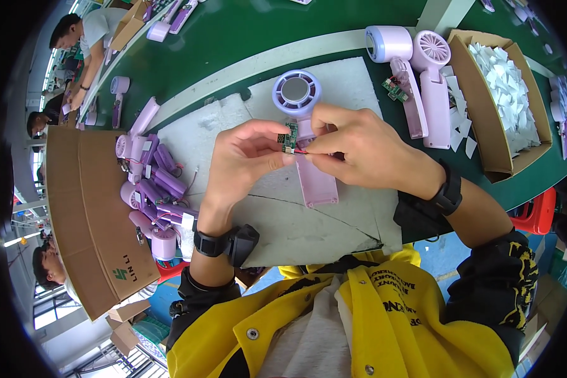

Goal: The person assembles handheld fans by connecting a circuit board to the fan wires and inserting batteries into the handle. After testing the fan by pressing the power button, the person removes the batteries and places the components back on the assembly line.

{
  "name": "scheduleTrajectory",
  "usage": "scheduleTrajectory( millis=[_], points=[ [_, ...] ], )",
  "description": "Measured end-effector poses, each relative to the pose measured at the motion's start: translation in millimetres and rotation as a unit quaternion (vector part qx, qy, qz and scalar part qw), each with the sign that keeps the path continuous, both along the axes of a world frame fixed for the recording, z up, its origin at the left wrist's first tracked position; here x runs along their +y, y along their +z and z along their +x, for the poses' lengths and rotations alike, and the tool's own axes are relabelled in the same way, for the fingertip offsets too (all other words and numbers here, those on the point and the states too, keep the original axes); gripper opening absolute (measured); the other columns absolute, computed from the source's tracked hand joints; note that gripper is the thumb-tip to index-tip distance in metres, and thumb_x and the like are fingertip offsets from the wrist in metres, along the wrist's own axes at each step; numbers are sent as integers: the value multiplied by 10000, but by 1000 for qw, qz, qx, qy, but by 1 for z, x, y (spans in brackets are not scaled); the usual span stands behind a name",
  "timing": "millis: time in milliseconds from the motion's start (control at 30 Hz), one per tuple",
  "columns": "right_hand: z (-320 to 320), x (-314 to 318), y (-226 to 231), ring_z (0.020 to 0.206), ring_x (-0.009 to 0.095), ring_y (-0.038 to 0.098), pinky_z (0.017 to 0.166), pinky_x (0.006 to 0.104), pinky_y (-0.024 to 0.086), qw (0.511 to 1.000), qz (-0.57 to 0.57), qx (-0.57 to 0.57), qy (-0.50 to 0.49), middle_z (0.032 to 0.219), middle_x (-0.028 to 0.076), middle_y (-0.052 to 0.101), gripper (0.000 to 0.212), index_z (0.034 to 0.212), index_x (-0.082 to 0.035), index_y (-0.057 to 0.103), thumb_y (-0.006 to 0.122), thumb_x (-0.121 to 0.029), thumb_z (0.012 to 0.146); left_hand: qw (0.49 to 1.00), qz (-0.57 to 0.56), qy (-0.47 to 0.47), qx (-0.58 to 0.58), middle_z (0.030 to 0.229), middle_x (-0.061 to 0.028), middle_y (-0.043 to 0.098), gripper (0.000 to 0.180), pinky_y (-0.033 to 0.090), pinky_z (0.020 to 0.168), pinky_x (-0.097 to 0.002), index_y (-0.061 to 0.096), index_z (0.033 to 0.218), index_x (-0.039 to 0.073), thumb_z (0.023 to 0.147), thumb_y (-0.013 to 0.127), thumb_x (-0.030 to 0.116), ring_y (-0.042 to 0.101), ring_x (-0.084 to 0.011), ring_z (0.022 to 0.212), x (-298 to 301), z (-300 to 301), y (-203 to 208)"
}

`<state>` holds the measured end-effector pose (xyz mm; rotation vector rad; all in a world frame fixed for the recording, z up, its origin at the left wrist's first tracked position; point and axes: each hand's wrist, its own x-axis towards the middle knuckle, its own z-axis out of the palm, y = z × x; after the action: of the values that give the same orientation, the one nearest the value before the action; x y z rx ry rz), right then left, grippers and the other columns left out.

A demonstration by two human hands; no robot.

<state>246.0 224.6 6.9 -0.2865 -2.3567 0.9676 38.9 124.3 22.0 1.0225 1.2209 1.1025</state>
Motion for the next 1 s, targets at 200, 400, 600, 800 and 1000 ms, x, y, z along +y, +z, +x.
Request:
scheduleTrajectory(
  millis=[200,400,600,800,1000],
  points=[
    [-1,-3,0,612,169,545,505,281,426,1000,-16,-1,-2,825,66,551,79,828,-30,731,755,-22,753,999,34,16,39,965,-62,688,369,559,800,-251,666,1143,5,796,659,-120,646,-112,825,-2,7,-1],
    [-3,-7,3,648,157,585,522,260,466,998,-42,10,-53,892,75,588,242,993,-29,686,776,-18,769,987,110,-1,115,961,-67,701,405,558,841,-272,668,1163,16,776,647,-102,661,-135,836,1,8,-5],
    [-7,-11,6,685,134,615,552,236,519,995,-57,23,-79,927,76,603,381,1101,-31,627,798,-20,761,988,100,36,116,980,-89,708,403,563,843,-280,674,1155,17,765,671,-85,685,-142,873,-2,12,-4],
    [-5,-6,0,688,128,629,566,233,541,994,-43,27,-96,937,77,610,386,1087,-26,633,818,-41,749,980,129,41,146,943,-92,721,347,580,771,-275,715,1087,20,752,693,-70,707,-154,838,1,9,-8],
    [-7,-11,3,668,133,636,564,236,544,991,-82,11,-104,929,77,620,402,1088,-31,655,829,-39,726,958,166,31,233,886,-89,718,279,570,696,-262,750,1002,32,735,714,-40,708,-177,759,-1,8,-5]
  ],
)
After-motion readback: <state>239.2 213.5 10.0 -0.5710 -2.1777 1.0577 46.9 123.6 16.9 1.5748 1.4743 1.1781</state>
